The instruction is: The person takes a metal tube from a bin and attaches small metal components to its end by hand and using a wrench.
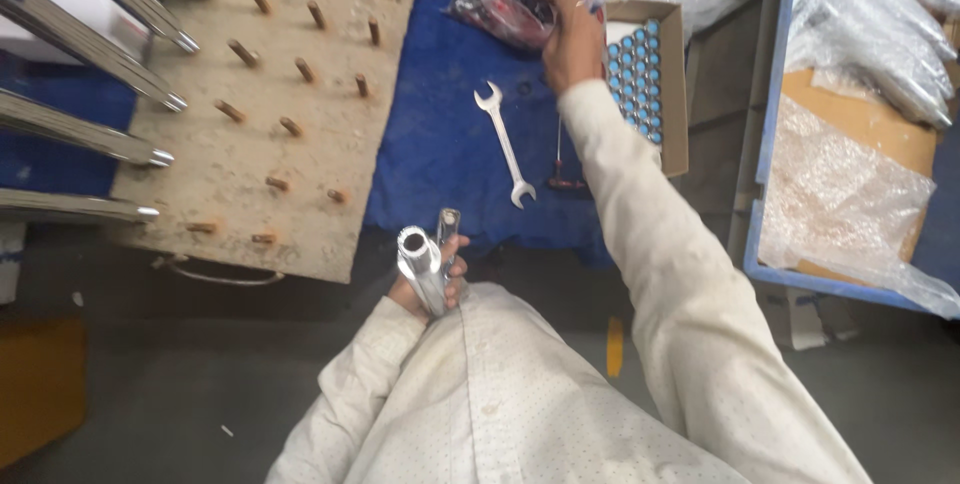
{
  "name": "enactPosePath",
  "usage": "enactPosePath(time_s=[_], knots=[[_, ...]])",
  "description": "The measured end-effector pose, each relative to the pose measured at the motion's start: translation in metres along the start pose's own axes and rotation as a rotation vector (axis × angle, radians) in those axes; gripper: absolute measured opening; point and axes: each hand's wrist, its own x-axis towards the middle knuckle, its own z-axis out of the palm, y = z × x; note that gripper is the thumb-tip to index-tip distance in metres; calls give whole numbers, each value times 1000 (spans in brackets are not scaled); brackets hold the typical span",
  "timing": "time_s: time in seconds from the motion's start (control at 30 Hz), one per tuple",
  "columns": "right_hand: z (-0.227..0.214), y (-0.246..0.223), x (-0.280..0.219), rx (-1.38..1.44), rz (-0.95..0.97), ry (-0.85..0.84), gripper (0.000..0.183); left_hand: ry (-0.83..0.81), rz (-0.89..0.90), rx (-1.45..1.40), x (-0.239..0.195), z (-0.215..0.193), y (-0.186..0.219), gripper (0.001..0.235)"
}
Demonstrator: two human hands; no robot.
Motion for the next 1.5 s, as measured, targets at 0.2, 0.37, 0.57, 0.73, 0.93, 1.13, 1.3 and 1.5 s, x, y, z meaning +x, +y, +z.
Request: enactPosePath(time_s=[0.2,0.37,0.57,0.73,0.93,1.13,1.3,1.5], knots=[[69,68,45,-318,33,38,33,87,11,49,-2,3,-4,45],[55,49,40,-152,282,-55,18,79,35,-3,4,0,-11,45],[22,13,50,40,404,27,13,66,63,-40,11,0,-18,44],[-2,0,61,507,529,113,25,96,49,-22,11,0,-21,43],[-20,-44,-5,1097,374,-231,10,80,75,16,25,-10,-28,42],[-9,-110,-165,612,291,-614,12,88,126,164,19,-17,-20,37],[0,-120,-181,367,194,-591,23,36,76,237,25,-30,-12,30],[8,-124,-170,314,474,-765,25,-77,-54,278,22,-41,8,32]])
